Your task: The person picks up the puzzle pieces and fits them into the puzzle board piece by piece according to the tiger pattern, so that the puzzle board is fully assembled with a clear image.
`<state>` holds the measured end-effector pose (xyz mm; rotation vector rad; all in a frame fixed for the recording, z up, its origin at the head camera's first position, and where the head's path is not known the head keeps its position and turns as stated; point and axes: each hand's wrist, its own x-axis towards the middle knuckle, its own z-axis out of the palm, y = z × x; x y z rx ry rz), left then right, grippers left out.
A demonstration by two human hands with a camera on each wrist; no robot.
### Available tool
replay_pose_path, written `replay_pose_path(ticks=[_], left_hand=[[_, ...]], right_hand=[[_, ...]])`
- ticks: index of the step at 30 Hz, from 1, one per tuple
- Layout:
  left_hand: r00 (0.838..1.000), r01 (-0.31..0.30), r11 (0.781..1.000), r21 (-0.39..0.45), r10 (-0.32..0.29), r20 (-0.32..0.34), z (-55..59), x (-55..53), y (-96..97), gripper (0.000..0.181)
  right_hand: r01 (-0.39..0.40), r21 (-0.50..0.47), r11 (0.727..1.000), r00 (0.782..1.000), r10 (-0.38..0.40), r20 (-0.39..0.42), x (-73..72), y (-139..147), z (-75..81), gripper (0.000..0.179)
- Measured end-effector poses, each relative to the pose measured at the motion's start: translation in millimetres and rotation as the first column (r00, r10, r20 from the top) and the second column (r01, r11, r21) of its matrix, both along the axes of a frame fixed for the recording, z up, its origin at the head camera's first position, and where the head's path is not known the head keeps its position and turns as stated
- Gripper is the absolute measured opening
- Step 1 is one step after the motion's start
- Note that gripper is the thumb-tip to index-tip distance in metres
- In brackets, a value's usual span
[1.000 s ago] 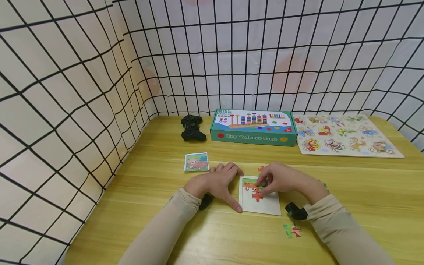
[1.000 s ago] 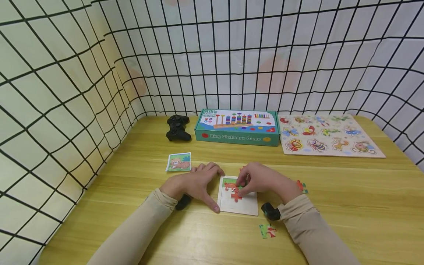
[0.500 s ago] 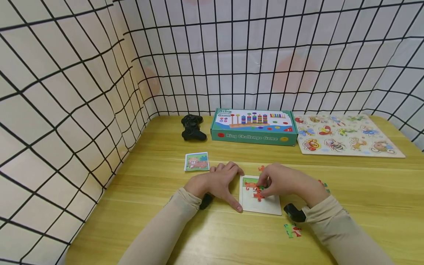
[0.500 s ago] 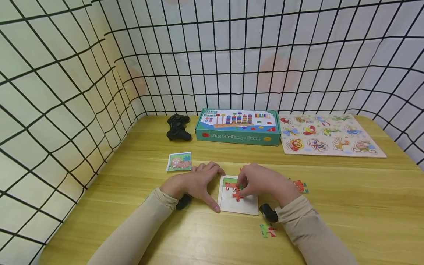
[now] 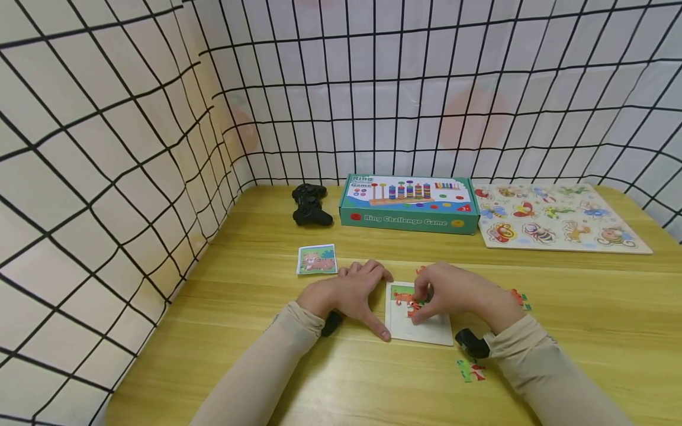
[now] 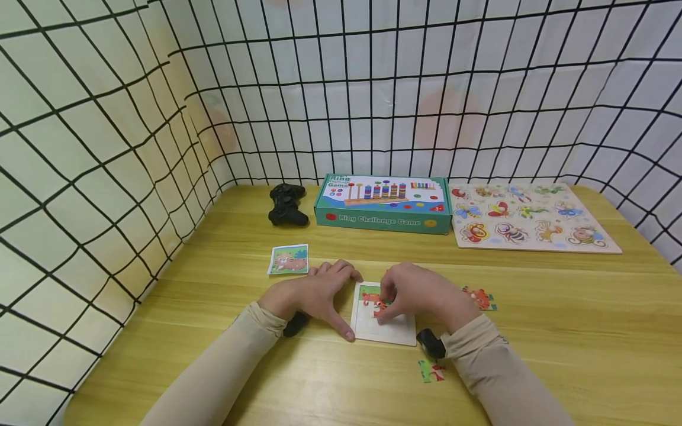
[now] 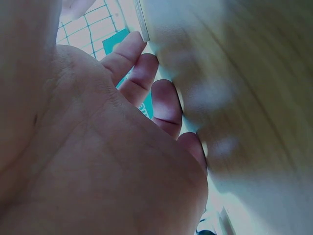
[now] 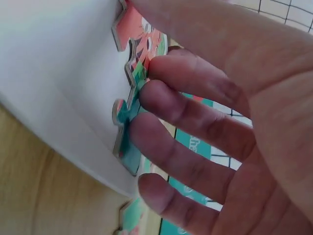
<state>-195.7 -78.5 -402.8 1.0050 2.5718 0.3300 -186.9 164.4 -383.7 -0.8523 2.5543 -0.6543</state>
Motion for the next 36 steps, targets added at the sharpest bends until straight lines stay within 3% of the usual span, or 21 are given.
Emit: replay_pose_path(ticks=[7, 23, 29, 36], left_hand=[[1.000, -0.001, 1.000, -0.001, 0.001, 0.006, -1.0, -0.7, 0.3, 0.103], [1.000, -0.002, 1.000, 0.006, 0.002, -0.009, -0.7, 0.3, 0.7, 0.101], [1.000, -0.017, 1.000, 0.005, 0.017, 0.015, -2.1, -0.4, 1.2, 0.102], [1.000, 0.003, 1.000, 0.001, -0.003, -0.003, -3.1, -2.0, 0.2, 0.103]], right_hand=[[0.005, -0.027, 1.000, 1.000, -0.005, 0.003, -6.0, 6, -7.8, 0.027], [-0.033, -0.062, 0.998, 0.999, 0.031, -0.027, -3.4, 7, -5.7, 0.031], [-0.045, -0.076, 0.996, 0.999, 0.044, -0.016, 5.3, 13, 5.0, 0.032], [-0.083, -0.057, 0.995, 0.995, 0.087, 0.057, 26.8, 33, 16.8, 0.034]])
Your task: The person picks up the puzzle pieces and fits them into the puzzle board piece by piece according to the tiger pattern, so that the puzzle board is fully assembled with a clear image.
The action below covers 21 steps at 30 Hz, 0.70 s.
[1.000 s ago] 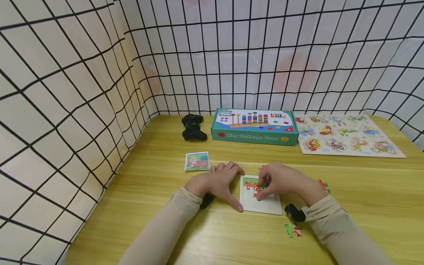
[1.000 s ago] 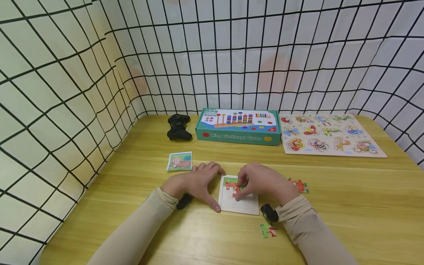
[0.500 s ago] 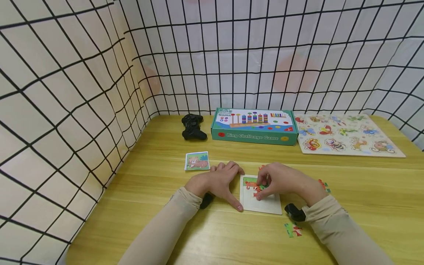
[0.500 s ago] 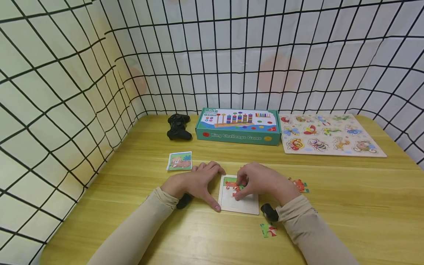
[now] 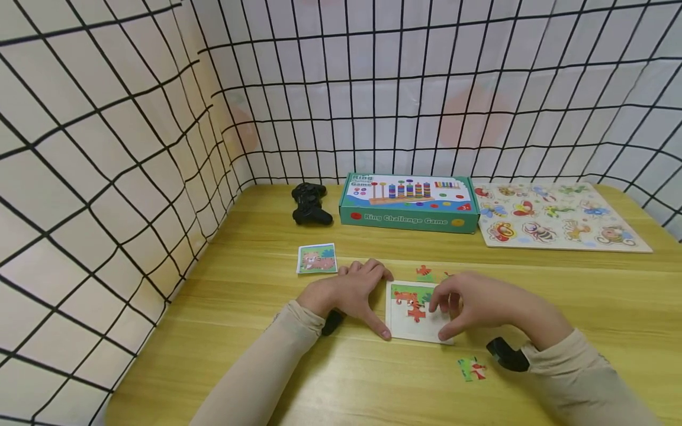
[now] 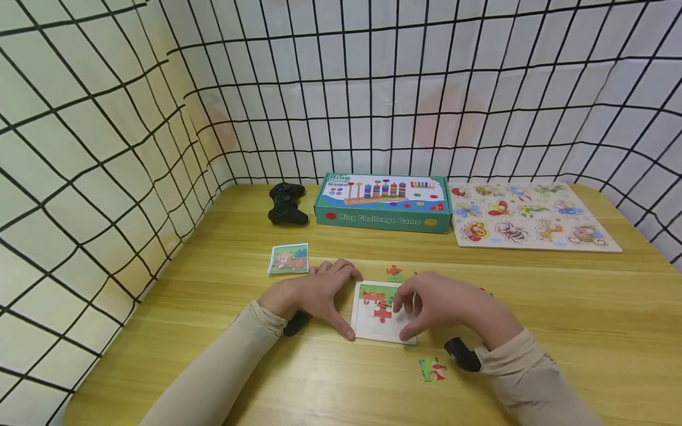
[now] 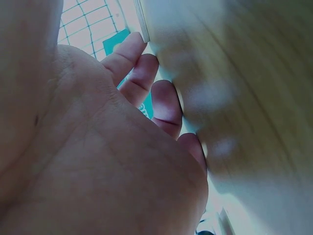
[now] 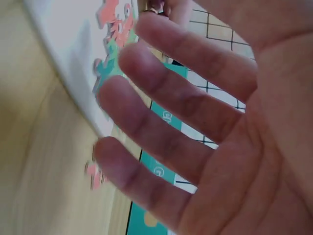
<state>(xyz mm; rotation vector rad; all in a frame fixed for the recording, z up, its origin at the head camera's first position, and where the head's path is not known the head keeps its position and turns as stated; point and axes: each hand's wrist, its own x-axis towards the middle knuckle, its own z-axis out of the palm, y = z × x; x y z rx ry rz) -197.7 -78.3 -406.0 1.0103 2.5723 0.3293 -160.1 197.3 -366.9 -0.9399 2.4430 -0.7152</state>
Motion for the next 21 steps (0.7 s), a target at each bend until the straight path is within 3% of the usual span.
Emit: replay_pose_path(ticks=[9, 15, 21], left_hand=[[1.000, 0.008, 1.000, 0.001, -0.008, -0.005, 1.0, 0.9, 0.9, 0.104], [1.000, 0.007, 1.000, 0.005, -0.007, -0.004, 2.6, 1.7, 0.0, 0.103], [1.000, 0.006, 1.000, 0.000, -0.006, -0.005, 2.0, 1.9, 0.0, 0.104]], right_hand=[[-0.056, -0.020, 0.998, 0.993, 0.058, 0.108, 32.2, 28, -9.8, 0.033], [-0.023, 0.008, 1.000, 0.996, 0.022, 0.083, 46.6, 38, -18.1, 0.040], [-0.025, -0.014, 1.000, 0.998, 0.026, 0.060, 52.4, 39, -22.3, 0.033]])
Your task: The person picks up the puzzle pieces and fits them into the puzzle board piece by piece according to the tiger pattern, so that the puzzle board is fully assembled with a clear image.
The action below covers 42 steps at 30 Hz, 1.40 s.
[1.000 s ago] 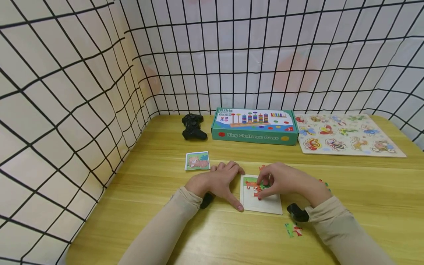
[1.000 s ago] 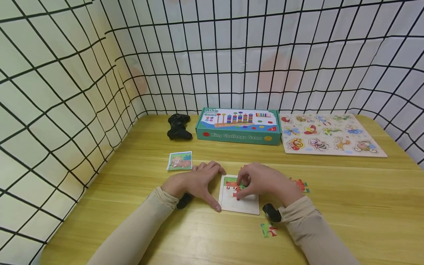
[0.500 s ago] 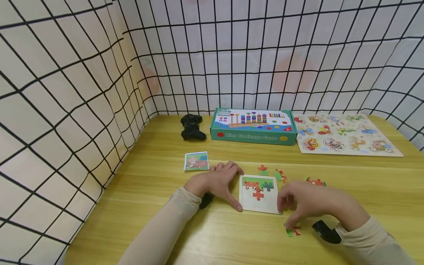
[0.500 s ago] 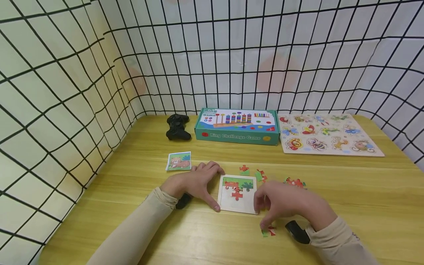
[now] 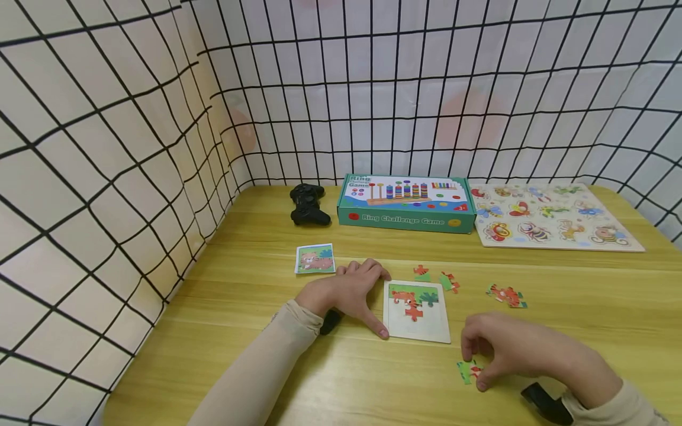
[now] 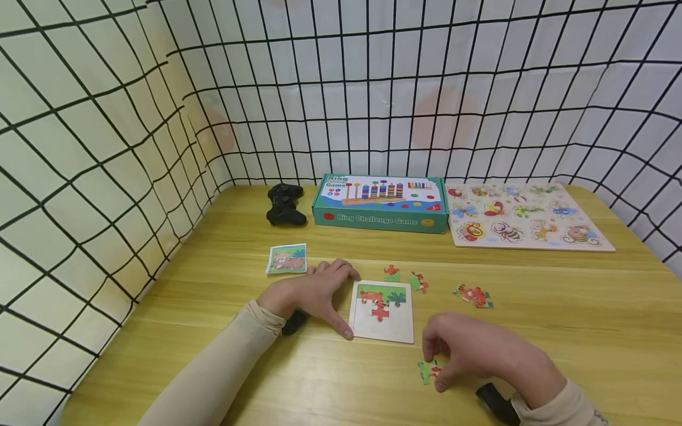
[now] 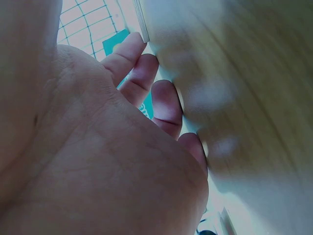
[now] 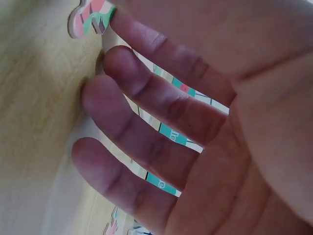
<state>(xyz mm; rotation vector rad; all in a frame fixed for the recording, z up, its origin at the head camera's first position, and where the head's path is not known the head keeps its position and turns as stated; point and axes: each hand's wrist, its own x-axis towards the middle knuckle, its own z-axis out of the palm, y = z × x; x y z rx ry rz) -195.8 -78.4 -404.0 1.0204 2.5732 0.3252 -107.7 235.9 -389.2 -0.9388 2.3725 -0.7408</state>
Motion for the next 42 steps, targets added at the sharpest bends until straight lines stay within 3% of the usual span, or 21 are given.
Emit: replay_pose_path(ticks=[10, 15, 22, 37, 42], left_hand=[[1.000, 0.000, 1.000, 0.000, 0.000, 0.000, 0.0, -0.2, 0.3, 0.104], [1.000, 0.002, 1.000, -0.001, -0.002, 0.003, 0.4, -0.1, 0.3, 0.104], [1.000, -0.004, 1.000, 0.003, 0.003, 0.009, -0.4, -0.4, 0.3, 0.104], [1.000, -0.008, 1.000, 0.006, 0.008, 0.016, 1.5, 0.8, 0.3, 0.104], [1.000, -0.004, 1.000, 0.004, 0.004, 0.008, 1.4, 0.8, 0.4, 0.104]], right_hand=[[0.023, -0.015, 1.000, 1.000, -0.023, 0.011, 2.8, 5, -2.2, 0.026], [0.079, 0.004, 0.997, 0.997, -0.079, 0.015, -1.4, 7, -1.1, 0.025], [0.072, 0.000, 0.997, 0.997, -0.072, 0.006, -6.8, 9, -2.2, 0.025], [0.110, 0.031, 0.993, 0.990, -0.107, -0.093, -21.6, 25, -0.9, 0.026], [0.175, 0.056, 0.983, 0.980, -0.169, -0.107, -31.5, 30, 5.3, 0.032]])
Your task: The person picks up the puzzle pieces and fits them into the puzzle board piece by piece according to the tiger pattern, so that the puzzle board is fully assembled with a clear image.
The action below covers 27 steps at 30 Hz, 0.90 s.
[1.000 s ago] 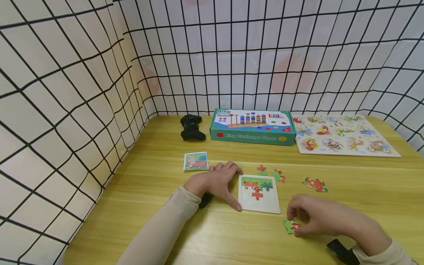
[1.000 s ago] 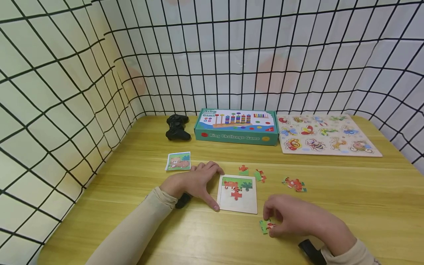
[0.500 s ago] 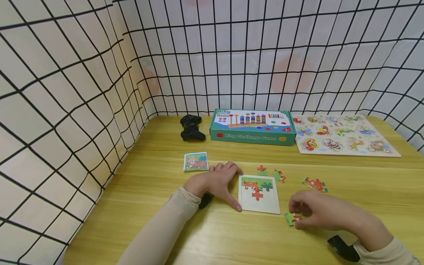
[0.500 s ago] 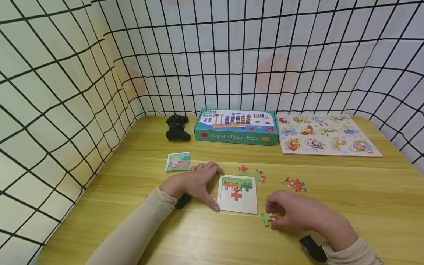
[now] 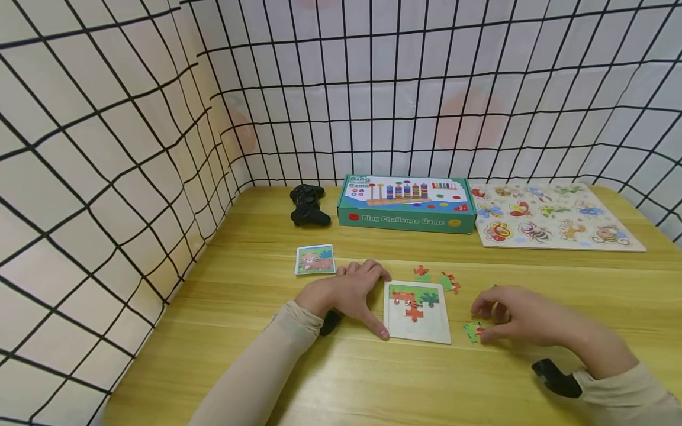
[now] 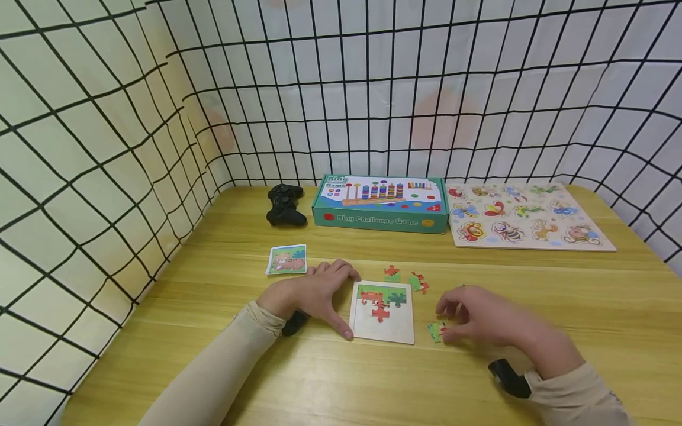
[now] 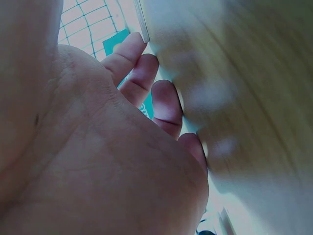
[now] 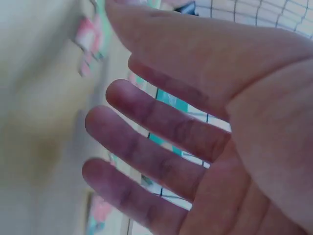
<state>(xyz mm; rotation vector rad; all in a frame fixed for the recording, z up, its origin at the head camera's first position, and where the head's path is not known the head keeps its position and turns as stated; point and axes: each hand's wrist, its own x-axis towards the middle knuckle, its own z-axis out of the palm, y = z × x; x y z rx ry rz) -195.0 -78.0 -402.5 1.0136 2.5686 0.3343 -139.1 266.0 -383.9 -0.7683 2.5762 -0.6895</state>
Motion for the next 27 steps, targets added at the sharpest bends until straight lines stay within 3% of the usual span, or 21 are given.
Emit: replay_pose_path(ticks=[6, 15, 27], left_hand=[[1.000, 0.003, 1.000, 0.002, -0.003, -0.001, -0.6, -1.2, -0.7, 0.104], [1.000, 0.002, 1.000, 0.003, -0.002, 0.009, -1.3, -1.3, -0.9, 0.103], [1.000, -0.015, 1.000, -0.010, 0.015, 0.005, -1.6, -0.6, 0.1, 0.104]], right_hand=[[0.075, 0.036, 0.996, 0.995, -0.073, -0.066, -24.2, 12, 7.5, 0.031], [0.124, 0.065, 0.990, 0.991, -0.127, 0.047, -55.6, 22, 11.0, 0.042], [0.156, 0.092, 0.984, 0.981, -0.165, 0.105, -67.4, 30, 2.7, 0.036]])
